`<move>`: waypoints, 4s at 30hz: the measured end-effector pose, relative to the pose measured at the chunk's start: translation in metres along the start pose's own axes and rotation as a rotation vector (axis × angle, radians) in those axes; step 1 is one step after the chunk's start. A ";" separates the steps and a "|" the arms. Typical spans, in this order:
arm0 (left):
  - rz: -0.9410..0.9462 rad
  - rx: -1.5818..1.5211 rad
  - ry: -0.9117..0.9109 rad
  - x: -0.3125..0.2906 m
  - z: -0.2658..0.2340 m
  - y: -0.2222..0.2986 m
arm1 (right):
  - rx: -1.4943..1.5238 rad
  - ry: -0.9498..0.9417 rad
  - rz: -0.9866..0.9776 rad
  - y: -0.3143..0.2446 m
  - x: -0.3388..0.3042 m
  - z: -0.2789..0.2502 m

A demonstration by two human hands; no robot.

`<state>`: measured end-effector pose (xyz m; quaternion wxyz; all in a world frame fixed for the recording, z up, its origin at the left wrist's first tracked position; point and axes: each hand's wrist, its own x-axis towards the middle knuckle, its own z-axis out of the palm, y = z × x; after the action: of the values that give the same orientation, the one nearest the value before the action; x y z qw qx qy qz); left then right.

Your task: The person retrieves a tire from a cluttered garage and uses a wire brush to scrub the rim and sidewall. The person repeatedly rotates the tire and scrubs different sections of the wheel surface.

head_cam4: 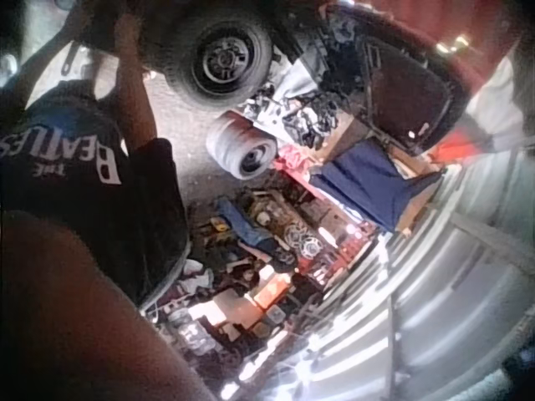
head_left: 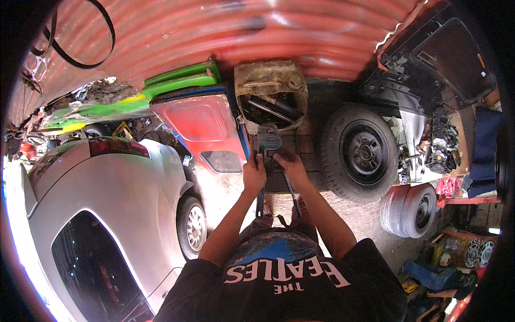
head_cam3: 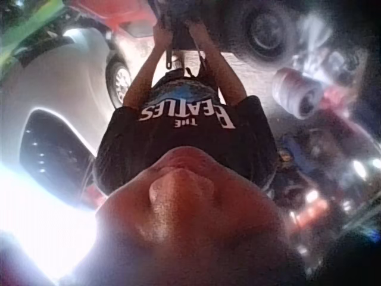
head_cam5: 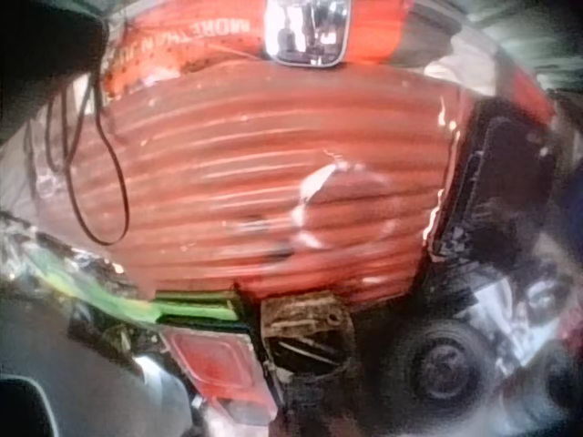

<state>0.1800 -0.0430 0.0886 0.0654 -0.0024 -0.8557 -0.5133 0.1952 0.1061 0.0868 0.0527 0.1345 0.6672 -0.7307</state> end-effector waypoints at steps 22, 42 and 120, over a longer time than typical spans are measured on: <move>0.012 -0.011 0.011 -0.008 -0.004 -0.006 | -0.052 0.078 0.002 0.010 -0.016 0.002; 0.019 -0.046 -0.005 -0.006 -0.011 0.007 | -0.094 0.079 0.138 -0.006 -0.013 -0.006; 0.041 -0.108 0.033 -0.013 -0.003 0.004 | -0.210 -0.164 -0.049 -0.036 -0.008 0.001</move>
<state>0.1934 -0.0435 0.0919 0.0899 -0.0150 -0.8254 -0.5571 0.1937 0.1076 0.1233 0.1027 0.0517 0.7365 -0.6666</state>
